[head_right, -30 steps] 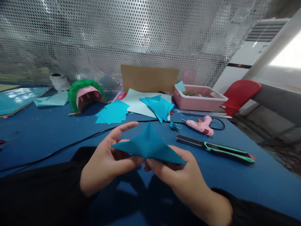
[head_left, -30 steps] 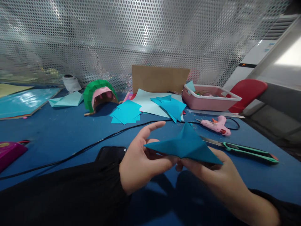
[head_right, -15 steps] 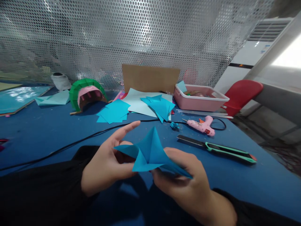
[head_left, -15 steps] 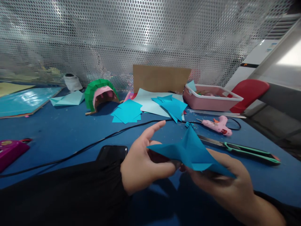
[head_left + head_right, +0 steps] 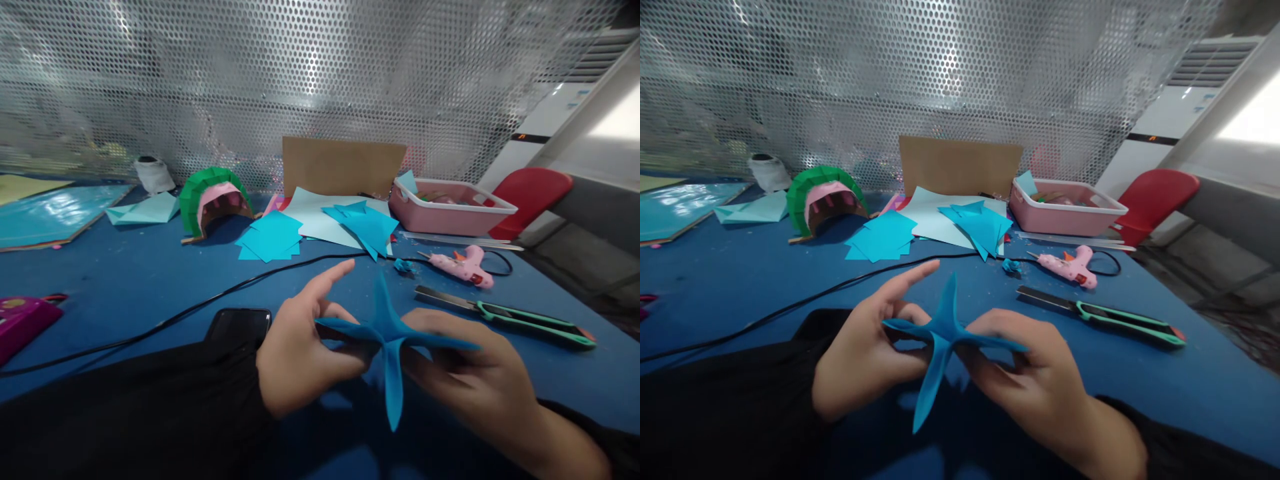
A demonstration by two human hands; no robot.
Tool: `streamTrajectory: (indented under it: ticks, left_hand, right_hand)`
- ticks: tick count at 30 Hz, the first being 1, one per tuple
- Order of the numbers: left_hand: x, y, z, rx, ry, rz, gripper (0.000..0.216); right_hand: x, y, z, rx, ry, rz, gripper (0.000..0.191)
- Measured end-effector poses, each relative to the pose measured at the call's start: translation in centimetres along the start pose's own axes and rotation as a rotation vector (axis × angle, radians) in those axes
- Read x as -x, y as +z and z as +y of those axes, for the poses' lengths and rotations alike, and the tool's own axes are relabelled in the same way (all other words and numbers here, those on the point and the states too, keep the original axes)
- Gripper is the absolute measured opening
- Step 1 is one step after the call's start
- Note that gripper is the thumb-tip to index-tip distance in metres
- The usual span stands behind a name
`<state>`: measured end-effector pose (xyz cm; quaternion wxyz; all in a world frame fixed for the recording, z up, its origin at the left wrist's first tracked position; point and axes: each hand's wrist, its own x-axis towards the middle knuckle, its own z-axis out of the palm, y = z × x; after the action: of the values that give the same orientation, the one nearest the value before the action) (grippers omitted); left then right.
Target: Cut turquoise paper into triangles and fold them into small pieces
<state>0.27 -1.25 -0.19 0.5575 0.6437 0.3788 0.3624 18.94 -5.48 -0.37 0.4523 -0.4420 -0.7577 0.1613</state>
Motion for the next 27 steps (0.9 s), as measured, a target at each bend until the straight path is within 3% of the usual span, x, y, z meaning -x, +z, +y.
streamTrajectory:
  ticks: [5, 12, 15, 21, 27]
  left_hand:
    - [-0.2, 0.0, -0.1, 0.059, -0.074, -0.083, 0.084]
    - [-0.1, 0.1, -0.3, -0.085, 0.056, -0.136, 0.026]
    - [-0.1, 0.0, -0.2, -0.095, 0.082, -0.18, 0.028]
    - [-0.1, 0.0, 0.1, -0.314, 0.091, -0.102, 0.018]
    - [-0.1, 0.1, -0.1, -0.323, 0.045, -0.076, 0.016]
  right_hand:
    - [-0.5, 0.5, -0.1, -0.151, 0.079, -0.027, 0.008]
    - [-0.1, 1.1, 0.4, -0.273, 0.273, 0.019, 0.003]
    - [-0.1, 1.2, 0.7, -0.297, 0.31, 0.025, 0.004]
    - [-0.3, 1.2, 0.6, -0.349, 0.327, 0.049, 0.011]
    - [-0.3, 1.0, 0.8, -0.325, 0.37, 0.142, 0.02]
